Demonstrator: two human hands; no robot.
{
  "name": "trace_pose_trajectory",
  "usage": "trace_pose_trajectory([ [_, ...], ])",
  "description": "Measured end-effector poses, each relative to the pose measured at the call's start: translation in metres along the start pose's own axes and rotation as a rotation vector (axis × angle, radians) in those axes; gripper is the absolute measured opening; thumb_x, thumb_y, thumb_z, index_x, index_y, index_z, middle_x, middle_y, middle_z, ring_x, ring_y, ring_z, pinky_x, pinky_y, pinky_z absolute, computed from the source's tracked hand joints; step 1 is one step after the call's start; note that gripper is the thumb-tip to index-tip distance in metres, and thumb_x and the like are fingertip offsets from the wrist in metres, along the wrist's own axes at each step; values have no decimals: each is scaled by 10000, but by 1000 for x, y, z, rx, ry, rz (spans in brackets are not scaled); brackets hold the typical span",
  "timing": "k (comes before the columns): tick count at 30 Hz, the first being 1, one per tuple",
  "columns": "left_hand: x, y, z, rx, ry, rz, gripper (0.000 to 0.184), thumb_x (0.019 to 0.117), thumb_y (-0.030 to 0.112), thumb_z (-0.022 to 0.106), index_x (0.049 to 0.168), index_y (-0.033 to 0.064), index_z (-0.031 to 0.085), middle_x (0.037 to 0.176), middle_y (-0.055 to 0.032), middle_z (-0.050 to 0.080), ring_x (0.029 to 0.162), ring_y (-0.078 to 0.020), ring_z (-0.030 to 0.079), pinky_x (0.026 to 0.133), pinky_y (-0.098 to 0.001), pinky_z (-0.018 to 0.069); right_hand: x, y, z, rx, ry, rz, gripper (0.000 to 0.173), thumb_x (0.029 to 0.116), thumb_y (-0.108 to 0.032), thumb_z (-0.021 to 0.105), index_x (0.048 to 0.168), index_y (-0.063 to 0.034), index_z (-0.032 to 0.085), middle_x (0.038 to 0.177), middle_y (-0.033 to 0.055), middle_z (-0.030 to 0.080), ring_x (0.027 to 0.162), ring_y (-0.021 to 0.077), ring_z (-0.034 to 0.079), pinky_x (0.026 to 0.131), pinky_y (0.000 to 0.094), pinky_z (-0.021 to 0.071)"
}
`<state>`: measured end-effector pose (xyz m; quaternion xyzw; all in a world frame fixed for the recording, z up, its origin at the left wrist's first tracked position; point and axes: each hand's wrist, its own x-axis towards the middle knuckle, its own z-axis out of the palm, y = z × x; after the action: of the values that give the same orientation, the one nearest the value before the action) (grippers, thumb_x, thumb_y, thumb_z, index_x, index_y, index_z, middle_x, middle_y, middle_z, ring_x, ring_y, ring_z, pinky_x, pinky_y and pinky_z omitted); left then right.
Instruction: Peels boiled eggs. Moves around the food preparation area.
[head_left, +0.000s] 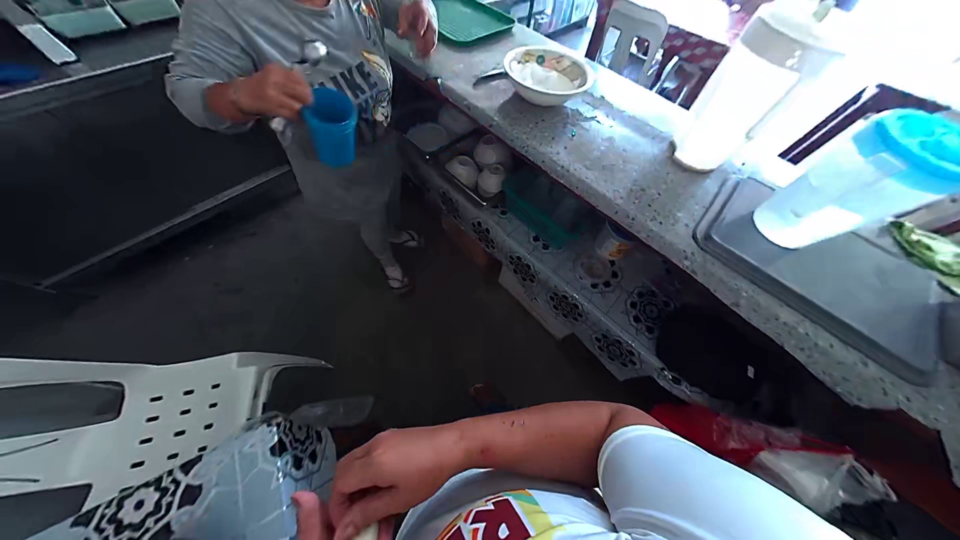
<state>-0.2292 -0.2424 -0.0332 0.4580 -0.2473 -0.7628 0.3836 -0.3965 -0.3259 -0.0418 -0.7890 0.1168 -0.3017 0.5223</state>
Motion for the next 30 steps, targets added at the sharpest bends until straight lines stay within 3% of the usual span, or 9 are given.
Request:
trace_pose_trajectory([
  [3, 47, 12, 22, -36, -78, 6, 740, 803, 898, 350, 989, 308, 757, 764, 30, 725, 553, -42, 628, 452, -200, 498, -2, 21, -57, 62, -7, -36, 111, 927, 6, 683, 940, 109, 723, 918, 212, 715, 888, 268, 704, 849, 385, 560],
  [6, 92, 24, 50, -63, -89, -16, 730, 771, 899, 420, 951, 282, 765, 717, 13, 716, 529, -53, 627, 449, -203, 497, -5, 32, -105, -34, -26, 25, 155, 976, -24, 625, 952, 102, 712, 939, 224, 705, 913, 308, 703, 847, 436, 555],
  [12, 168, 50, 68, -104, -42, 15, 774, 786, 904, 374, 947, 250, 755, 681, -6, 696, 496, -58, 608, 427, -198, 483, 8, 73, -179, -53, -48, 107, 223, 1041, -66, 537, 1011, 107, 676, 980, 234, 690, 955, 325, 693, 888, 451, 546],
  [18, 222, 105, 36, -100, -17, -29, 844, 777, 916, 368, 1128, 234, 721, 733, -1, 682, 478, -44, 563, 395, -182, 451, 58, 126, -215, 221, -26, 84, 197, 929, -56, 720, 1053, 97, 714, 1073, 207, 708, 982, 226, 689, 897, 347, 562],
  [21, 253, 138, 22, -7, -12, -67, 821, 766, 929, 362, 1025, 235, 715, 665, 12, 662, 456, -38, 553, 391, -177, 437, 94, 145, -237, 236, -3, 86, 139, 932, -38, 701, 963, 95, 729, 1028, 195, 720, 977, 206, 691, 889, 328, 557],
  [26, 314, 198, 19, 58, 12, -169, 819, 958, 762, 63, 881, 175, 629, 617, -5, 645, 438, -55, 554, 392, -175, 442, 143, 155, -282, -212, 40, 129, 209, 1021, -96, 584, 968, 76, 689, 925, 201, 690, 874, 290, 697, 778, 419, 565],
  [30, 372, 229, 27, 82, -85, -200, 865, 910, 826, 84, 877, 172, 648, 627, -14, 651, 439, -65, 554, 389, -183, 443, 157, 169, -330, -358, 126, 275, 294, 1055, -163, 513, 930, 56, 666, 855, 185, 678, 798, 304, 694, 686, 471, 545],
])
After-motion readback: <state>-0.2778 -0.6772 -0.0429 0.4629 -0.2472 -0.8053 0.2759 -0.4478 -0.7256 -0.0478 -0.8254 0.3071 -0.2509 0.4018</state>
